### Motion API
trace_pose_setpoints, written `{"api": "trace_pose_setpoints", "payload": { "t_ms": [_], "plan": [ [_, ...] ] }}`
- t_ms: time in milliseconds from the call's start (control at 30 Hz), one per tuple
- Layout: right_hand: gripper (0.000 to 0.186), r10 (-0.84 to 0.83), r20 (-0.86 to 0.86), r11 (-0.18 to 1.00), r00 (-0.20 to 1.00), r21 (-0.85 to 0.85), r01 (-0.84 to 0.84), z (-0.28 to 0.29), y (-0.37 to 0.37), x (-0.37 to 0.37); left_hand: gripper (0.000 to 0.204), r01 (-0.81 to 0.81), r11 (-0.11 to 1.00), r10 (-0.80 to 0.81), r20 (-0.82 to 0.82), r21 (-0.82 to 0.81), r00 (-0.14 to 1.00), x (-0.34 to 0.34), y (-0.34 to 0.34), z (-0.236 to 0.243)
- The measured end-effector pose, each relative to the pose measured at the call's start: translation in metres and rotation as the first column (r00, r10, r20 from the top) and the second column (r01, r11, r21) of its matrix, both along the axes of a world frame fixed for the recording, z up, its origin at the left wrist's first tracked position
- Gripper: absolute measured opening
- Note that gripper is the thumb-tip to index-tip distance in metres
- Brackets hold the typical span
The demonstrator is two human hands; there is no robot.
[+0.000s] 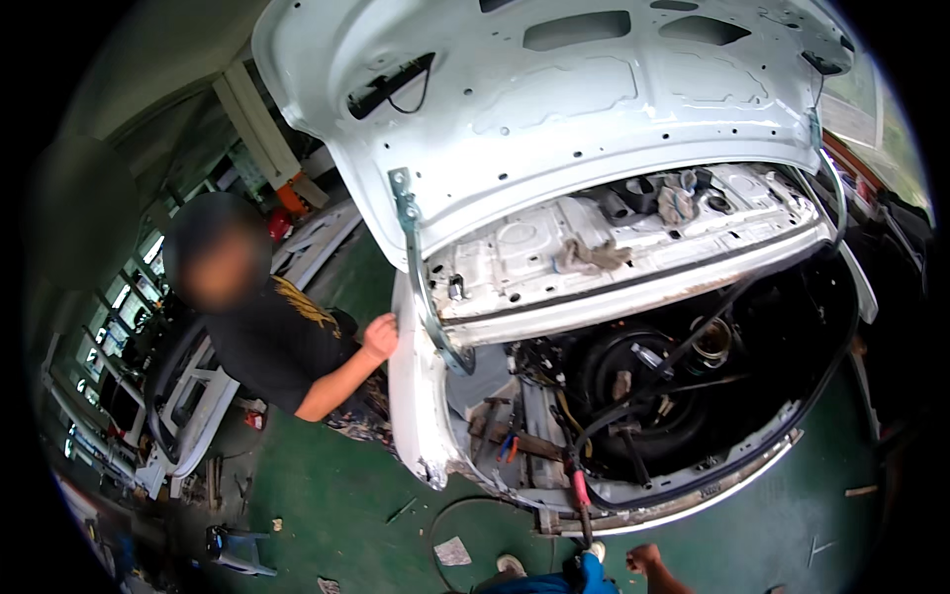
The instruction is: The person aligns a white car fender with the front body, then uses a metal bar to tap and adjust the panel. The person welds the fender to the car body using a welding torch, producing sparks and bright flashes.
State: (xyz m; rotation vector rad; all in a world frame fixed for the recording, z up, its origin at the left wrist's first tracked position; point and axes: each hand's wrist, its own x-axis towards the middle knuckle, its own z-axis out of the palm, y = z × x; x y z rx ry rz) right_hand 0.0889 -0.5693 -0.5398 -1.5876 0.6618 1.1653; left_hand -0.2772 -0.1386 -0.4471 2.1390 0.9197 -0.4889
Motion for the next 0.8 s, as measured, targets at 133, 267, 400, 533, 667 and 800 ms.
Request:
{"api": "trace_pose_setpoints", "payload": {
  "t_ms": [133, 267, 400, 533, 667, 800],
  "plan": [
    [0.009, -0.001, -0.001, 0.992, 1.000, 0.126, 0.002, -0.070, -0.007, -0.008, 0.034, -0.126, 0.986, 0.126, -0.005, -0.108, 0.992, 0.034, 0.000, -0.001],
    [0.016, -0.077, 0.079, 0.963, 0.994, 0.265, 0.054, -0.066, 0.003, -0.020, 0.031, 0.063, 0.985, -0.059, -0.032, 0.158, 0.998, 0.038, 0.015, 0.005],
    [0.009, 0.002, 0.081, 0.999, 0.997, 0.041, -0.006, -0.033, -0.005, 0.021, 0.025, 0.071, 0.987, -0.081, 0.065, 0.144, 0.995, 0.065, 0.033, 0.004],
    [0.013, -0.016, 0.109, 1.000, 0.994, 0.003, 0.016, 0.031, -0.003, 0.042, 0.025, -0.358, 0.883, 0.398, 0.078, -0.303, 0.914, 0.066, 0.030, 0.000],
    [0.012, -0.074, 0.158, 0.997, 0.985, 0.020, 0.072, 0.011, -0.026, 0.051, 0.020, -0.449, 0.741, 0.561, 0.094, -0.499, 0.822, 0.092, 0.019, 0.002],
    [0.012, -0.068, 0.119, 0.998, 0.991, 0.026, 0.065, -0.003, -0.034, 0.033, 0.018, -0.332, 0.897, 0.381, 0.128, -0.291, 0.916, 0.080, -0.002, 0.012]
  ]
}}
